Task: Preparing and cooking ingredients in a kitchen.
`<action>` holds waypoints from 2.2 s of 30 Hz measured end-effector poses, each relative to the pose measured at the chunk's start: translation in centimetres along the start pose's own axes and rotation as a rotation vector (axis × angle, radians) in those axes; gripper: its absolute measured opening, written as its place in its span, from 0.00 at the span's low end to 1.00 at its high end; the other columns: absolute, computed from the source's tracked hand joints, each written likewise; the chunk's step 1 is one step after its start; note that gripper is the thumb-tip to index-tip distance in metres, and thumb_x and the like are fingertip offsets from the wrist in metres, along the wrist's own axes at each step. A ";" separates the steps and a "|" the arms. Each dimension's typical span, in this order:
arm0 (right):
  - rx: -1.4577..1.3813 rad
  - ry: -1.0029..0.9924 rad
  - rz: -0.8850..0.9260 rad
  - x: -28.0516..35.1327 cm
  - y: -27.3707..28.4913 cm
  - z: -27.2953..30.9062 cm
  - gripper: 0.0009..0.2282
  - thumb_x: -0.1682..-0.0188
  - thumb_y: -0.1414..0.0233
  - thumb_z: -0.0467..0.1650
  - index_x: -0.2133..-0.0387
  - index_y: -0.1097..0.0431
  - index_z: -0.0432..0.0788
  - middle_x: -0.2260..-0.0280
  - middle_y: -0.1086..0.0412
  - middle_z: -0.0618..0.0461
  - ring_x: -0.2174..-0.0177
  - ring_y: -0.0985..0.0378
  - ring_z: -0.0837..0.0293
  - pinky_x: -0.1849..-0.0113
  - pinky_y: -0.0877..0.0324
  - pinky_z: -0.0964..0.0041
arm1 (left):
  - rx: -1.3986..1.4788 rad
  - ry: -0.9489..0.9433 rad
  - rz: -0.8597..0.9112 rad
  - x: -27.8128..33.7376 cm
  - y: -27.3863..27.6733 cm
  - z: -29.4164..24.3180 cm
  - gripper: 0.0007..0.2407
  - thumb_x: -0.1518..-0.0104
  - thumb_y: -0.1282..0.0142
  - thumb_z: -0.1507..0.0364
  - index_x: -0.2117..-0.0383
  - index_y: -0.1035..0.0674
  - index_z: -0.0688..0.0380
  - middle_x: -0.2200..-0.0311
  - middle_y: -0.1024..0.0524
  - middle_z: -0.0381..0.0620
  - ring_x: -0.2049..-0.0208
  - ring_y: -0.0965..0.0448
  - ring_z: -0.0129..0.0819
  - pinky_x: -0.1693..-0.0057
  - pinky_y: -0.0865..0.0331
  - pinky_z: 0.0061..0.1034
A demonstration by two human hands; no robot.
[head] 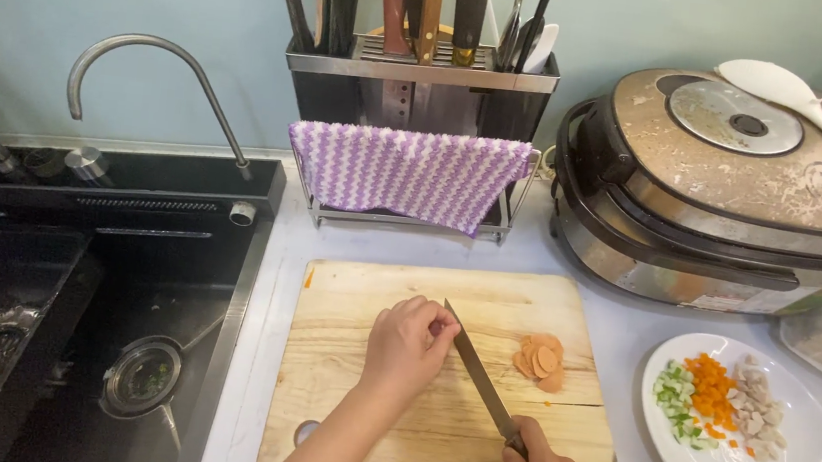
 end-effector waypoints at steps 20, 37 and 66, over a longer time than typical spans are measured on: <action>-0.028 0.042 -0.016 -0.6 -0.7 1.0 0.18 0.51 0.51 0.36 0.47 0.40 0.55 0.66 0.19 0.48 0.65 0.14 0.46 0.60 0.22 0.51 | 0.467 0.095 0.215 -3.8 -2.5 0.2 0.04 0.50 0.35 0.75 0.70 0.18 0.58 0.70 0.18 0.43 0.68 0.19 0.29 0.59 0.24 0.27; 0.112 0.036 0.044 -0.5 -0.6 6.2 0.19 0.50 0.52 0.38 0.44 0.42 0.58 0.70 0.19 0.49 0.66 0.14 0.47 0.62 0.21 0.50 | -0.046 0.127 -0.101 2.2 2.5 4.7 0.05 0.51 0.34 0.71 0.72 0.15 0.58 0.73 0.23 0.46 0.61 0.24 0.44 0.53 0.28 0.36; 0.431 -0.048 0.051 -0.1 0.1 10.1 0.17 0.47 0.56 0.40 0.45 0.45 0.60 0.70 0.21 0.48 0.66 0.16 0.44 0.62 0.23 0.44 | -0.120 0.123 -0.139 2.1 0.9 4.5 0.07 0.56 0.33 0.73 0.84 0.22 0.55 0.71 0.26 0.46 0.61 0.29 0.46 0.52 0.34 0.39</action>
Point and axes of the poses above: each hand's wrist, its own x-axis away from the middle knuckle, its own y-axis out of the back of the hand, z = x × y, the point moved 2 cm from there along -x, towards the middle knuckle
